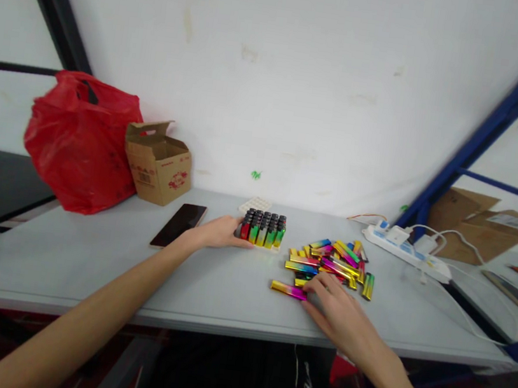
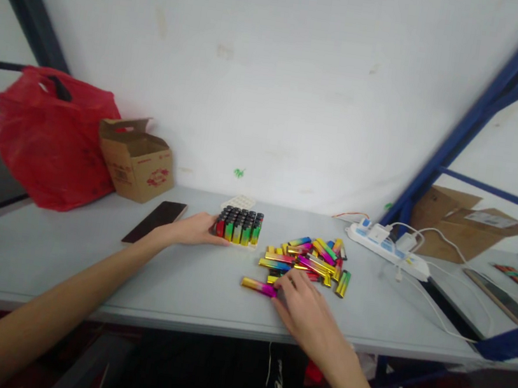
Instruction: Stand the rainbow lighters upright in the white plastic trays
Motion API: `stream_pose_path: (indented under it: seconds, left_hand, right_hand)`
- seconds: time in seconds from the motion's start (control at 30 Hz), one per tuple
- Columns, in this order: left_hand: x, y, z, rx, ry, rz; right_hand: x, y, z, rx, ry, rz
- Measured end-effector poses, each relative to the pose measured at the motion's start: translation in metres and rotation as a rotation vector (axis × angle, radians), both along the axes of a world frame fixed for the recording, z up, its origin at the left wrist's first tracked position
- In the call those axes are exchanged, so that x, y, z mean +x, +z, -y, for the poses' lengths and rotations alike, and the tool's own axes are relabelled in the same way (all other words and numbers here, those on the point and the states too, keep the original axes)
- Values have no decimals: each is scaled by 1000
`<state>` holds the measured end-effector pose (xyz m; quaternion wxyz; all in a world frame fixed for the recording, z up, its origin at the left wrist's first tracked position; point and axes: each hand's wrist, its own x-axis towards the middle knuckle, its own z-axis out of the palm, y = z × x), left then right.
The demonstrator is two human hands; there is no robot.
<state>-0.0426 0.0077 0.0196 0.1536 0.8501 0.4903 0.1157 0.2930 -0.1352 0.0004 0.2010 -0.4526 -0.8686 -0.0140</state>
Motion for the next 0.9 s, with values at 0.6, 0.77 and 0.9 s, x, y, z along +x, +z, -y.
stream_pose_path:
  seconds: [0.6,0.77,0.9]
  left_hand:
    - [-1,1,2,16,-10,4]
    - [-2,-2,1,14,18,-32]
    - [-2,-1,1,8,26,-40]
  right_hand:
    - [-38,57,-128,-538,114,-1219]
    - [-60,66,-173,-403,124,-1216]
    - [-66,46,-180,-470,125,-1193]
